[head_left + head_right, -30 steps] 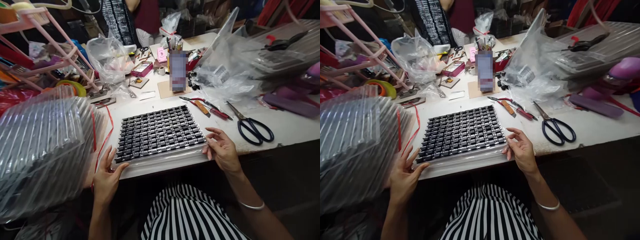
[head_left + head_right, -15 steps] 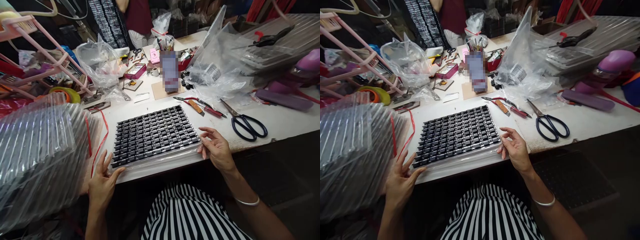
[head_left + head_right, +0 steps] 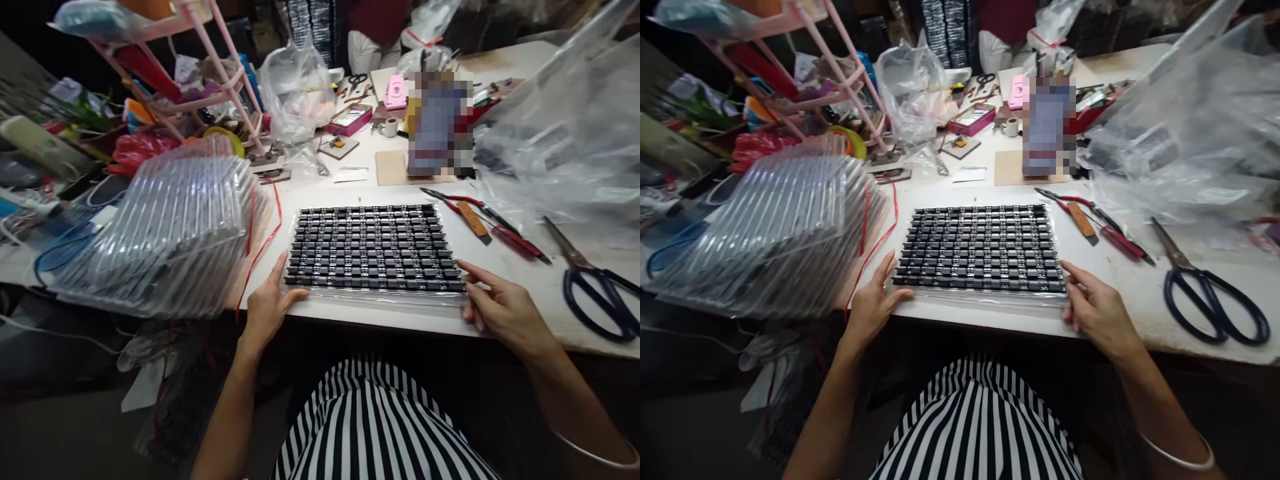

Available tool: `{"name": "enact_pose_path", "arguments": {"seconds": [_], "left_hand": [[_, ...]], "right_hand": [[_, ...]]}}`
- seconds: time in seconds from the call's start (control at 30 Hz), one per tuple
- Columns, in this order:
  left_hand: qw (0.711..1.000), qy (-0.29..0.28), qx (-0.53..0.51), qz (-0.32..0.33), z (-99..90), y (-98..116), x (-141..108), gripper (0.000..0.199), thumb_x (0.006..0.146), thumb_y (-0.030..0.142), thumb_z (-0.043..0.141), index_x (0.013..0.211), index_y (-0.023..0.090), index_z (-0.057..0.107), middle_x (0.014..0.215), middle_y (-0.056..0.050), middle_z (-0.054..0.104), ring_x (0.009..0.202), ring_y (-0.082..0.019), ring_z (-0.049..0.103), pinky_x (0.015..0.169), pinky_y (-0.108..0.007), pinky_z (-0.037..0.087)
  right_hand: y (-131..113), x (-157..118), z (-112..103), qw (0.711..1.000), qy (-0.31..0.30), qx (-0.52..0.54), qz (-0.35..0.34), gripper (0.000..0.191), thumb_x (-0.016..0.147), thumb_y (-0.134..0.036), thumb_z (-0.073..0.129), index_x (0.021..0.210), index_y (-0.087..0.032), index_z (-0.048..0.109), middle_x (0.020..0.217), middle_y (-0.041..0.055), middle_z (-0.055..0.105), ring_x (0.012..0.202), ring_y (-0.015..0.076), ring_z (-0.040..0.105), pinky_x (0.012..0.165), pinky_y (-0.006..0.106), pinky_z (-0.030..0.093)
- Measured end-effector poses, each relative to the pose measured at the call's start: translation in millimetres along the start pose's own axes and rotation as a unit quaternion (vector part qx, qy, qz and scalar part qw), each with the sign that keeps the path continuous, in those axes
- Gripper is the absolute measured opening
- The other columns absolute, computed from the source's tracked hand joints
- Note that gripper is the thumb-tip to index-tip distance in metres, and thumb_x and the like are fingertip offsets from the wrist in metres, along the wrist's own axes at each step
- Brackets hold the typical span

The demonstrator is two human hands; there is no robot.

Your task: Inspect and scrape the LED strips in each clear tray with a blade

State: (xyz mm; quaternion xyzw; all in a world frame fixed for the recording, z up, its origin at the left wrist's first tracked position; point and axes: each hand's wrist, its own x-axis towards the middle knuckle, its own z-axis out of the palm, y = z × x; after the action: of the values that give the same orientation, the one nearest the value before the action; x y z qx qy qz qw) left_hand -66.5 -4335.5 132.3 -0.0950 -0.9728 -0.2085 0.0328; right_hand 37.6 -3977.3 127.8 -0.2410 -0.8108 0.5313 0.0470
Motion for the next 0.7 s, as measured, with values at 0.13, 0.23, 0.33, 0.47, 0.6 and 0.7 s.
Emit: {"name": "enact_pose_path", "arguments": {"seconds": [0.13, 0.23, 0.33, 0.47, 0.6, 0.7], "left_hand": [[1.0, -0.017, -0.023, 0.009, -3.6, 1.3, 0.6, 0.083, 0.077, 0.045, 0.071, 0.146, 0.026, 0.03, 0.133, -0.011, 0.057, 0.099, -0.028, 0.066, 0.084, -0.035, 0.048], [0.999, -0.017, -0.049, 0.008, -4.5, -1.1, 1.6, 0.083, 0.074, 0.047, 0.072, 0.144, 0.024, 0.036, 0.134, -0.011, 0.057, 0.115, -0.031, 0.059, 0.095, -0.039, 0.046], [0.995, -0.008, -0.096, 0.031, -3.9, -3.6, 1.5, 0.078, 0.073, 0.047, 0.073, 0.141, 0.025, 0.042, 0.139, -0.009, 0.052, 0.125, -0.028, 0.052, 0.105, -0.038, 0.039], [0.986, -0.016, -0.161, 0.048, -5.8, -4.5, 1.3, 0.069, 0.074, 0.041, 0.073, 0.137, 0.026, 0.048, 0.14, -0.005, 0.052, 0.13, -0.025, 0.046, 0.111, -0.036, 0.031], [0.979, -0.033, -0.201, 0.009, -12.2, -5.9, 4.8, 0.066, 0.076, 0.045, 0.07, 0.134, 0.021, 0.051, 0.134, -0.01, 0.057, 0.111, -0.026, 0.06, 0.1, -0.037, 0.042], [0.945, 0.002, -0.324, -0.047, -18.1, -6.2, 11.8, 0.074, 0.074, 0.053, 0.069, 0.136, 0.018, 0.048, 0.132, -0.014, 0.057, 0.086, -0.02, 0.064, 0.082, -0.034, 0.049]], "right_hand": [[1.8, 8.6, -6.3, 0.977, 0.027, -0.197, -0.076, 0.056, 0.079, -0.038, 0.046, 0.128, -0.013, 0.059, 0.061, 0.0027, 0.061, 0.042, 0.0144, 0.05, 0.049, 0.031, 0.049], [7.1, 15.2, -7.9, 0.949, 0.056, -0.271, -0.153, 0.052, 0.079, -0.037, 0.044, 0.121, -0.014, 0.064, 0.082, 0.009, 0.07, 0.066, 0.0223, 0.065, 0.069, 0.037, 0.054], [9.9, 17.4, -6.6, 0.927, 0.055, -0.32, -0.188, 0.048, 0.084, -0.035, 0.042, 0.122, -0.015, 0.063, 0.102, 0.0115, 0.071, 0.088, 0.0275, 0.068, 0.079, 0.039, 0.053], [7.2, 16.6, -4.9, 0.908, 0.047, -0.376, -0.179, 0.047, 0.088, -0.036, 0.038, 0.123, -0.016, 0.062, 0.108, 0.0113, 0.07, 0.092, 0.0299, 0.067, 0.079, 0.041, 0.052], [7.2, 17.5, -9.5, 0.923, 0.039, -0.356, -0.144, 0.048, 0.088, -0.042, 0.038, 0.124, -0.02, 0.061, 0.107, 0.0098, 0.07, 0.09, 0.0304, 0.068, 0.078, 0.043, 0.051], [17.2, 18.3, -12.5, 0.938, 0.051, -0.31, -0.148, 0.046, 0.085, -0.049, 0.039, 0.117, -0.026, 0.063, 0.107, 0.0071, 0.071, 0.089, 0.0291, 0.068, 0.078, 0.043, 0.052]]}}
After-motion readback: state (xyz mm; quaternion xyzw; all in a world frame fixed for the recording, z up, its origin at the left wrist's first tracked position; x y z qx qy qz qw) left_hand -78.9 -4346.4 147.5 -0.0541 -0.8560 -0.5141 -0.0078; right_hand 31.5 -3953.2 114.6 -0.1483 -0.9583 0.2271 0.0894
